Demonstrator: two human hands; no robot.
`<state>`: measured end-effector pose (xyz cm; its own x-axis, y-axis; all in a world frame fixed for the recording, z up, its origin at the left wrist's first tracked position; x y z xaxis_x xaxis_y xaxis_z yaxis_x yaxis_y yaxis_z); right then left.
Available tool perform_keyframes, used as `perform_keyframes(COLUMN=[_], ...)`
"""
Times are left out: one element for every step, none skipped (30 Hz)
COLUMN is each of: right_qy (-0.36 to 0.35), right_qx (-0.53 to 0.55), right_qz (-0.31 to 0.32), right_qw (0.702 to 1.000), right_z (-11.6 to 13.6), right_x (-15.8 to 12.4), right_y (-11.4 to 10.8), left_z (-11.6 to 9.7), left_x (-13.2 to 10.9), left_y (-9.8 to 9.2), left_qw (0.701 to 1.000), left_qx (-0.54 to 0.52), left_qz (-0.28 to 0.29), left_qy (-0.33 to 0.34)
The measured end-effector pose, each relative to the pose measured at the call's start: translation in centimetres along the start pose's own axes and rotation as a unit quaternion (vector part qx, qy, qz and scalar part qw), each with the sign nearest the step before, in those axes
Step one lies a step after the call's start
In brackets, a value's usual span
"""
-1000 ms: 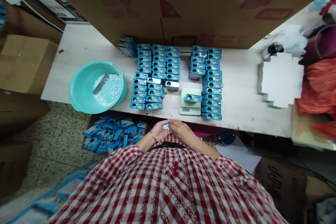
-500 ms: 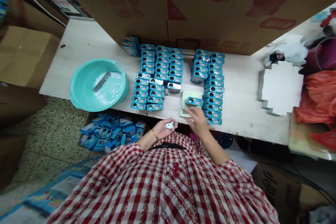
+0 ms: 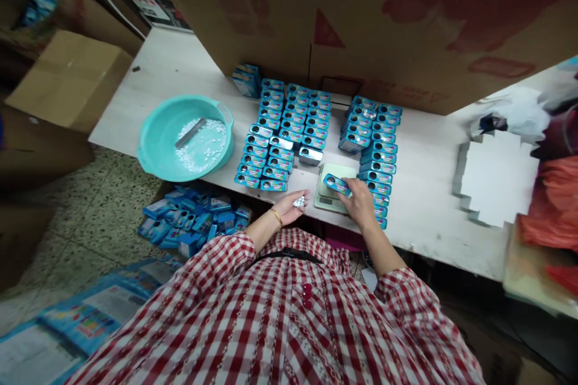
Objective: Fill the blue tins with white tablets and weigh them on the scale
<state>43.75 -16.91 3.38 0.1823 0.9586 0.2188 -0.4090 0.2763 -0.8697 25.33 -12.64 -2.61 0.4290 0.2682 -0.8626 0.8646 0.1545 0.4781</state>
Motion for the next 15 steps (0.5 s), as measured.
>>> perform_keyframes(right_qy=[-0.016, -0.035, -0.053, -0.069, -0.083, -0.094, -0.103, -0.111, -0.116, -0.118, -0.119, -0.119, -0.117, -0.114, -0.108], right_qx=[-0.014, -0.029, -0.047, -0.066, -0.085, -0.103, -0.12, -0.137, -0.151, -0.164, -0.172, -0.174, -0.172, -0.165, -0.154], right_qz=[0.001, 0.008, 0.022, 0.036, 0.05, 0.06, 0.066, 0.069, 0.071, 0.072, 0.071, 0.07, 0.068, 0.067, 0.064], right_qw=[1.0, 0.999, 0.997, 0.995, 0.992, 0.988, 0.985, 0.982, 0.979, 0.977, 0.975, 0.975, 0.976, 0.977, 0.98], right_z=[1.4, 2.8, 4.2, 5.4, 6.3, 6.9, 7.3, 7.5, 7.5, 7.4, 7.2, 7.0, 6.8, 6.5, 6.2], right_x=[0.0, 0.0, 0.0, 0.0, 0.0, 0.0, 0.0, 0.1, 0.1, 0.1, 0.0, 0.0, -0.1, -0.2, -0.2], right_y=[-0.8, -1.6, -2.2, -2.6, -2.8, -2.8, -2.8, -2.6, -2.4, -2.2, -2.1, -2.0, -2.0, -2.0, -2.0], left_z=[-0.2, -0.4, -0.6, -0.7, -0.8, -0.8, -0.8, -0.8, -0.7, -0.6, -0.5, -0.4, -0.4, -0.4, -0.4], left_x=[0.3, 0.5, 0.7, 0.9, 1.1, 1.2, 1.3, 1.3, 1.3, 1.3, 1.3, 1.3, 1.2, 1.2, 1.1], left_y=[0.3, 0.6, 1.0, 1.3, 1.6, 1.9, 2.1, 2.3, 2.4, 2.6, 2.7, 2.8, 2.9, 3.0, 3.0], left_qw=[1.0, 1.0, 0.999, 0.999, 0.999, 0.999, 0.999, 0.999, 1.0, 1.0, 1.0, 1.0, 0.999, 0.999, 0.999], left_qx=[-0.006, -0.013, -0.018, -0.023, -0.027, -0.028, -0.028, -0.027, -0.025, -0.025, -0.025, -0.027, -0.03, -0.031, -0.032], left_qz=[0.006, 0.014, 0.023, 0.03, 0.035, 0.035, 0.03, 0.023, 0.016, 0.011, 0.009, 0.011, 0.017, 0.024, 0.03], left_qy=[0.004, 0.009, 0.012, 0.014, 0.016, 0.015, 0.013, 0.011, 0.01, 0.008, 0.005, 0.001, -0.002, -0.005, -0.006])
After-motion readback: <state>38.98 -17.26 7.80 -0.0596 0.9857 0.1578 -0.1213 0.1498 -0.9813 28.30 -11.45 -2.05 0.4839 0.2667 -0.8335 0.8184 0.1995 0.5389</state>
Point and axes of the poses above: each hand's wrist, its own x-axis towards the middle knuckle, its own y-axis out of the palm, z = x × y, the point moved 5 cm from there along x, towards the middle knuckle, and after that the axes turned 6 degrees about -z, right-handed, at the moved point
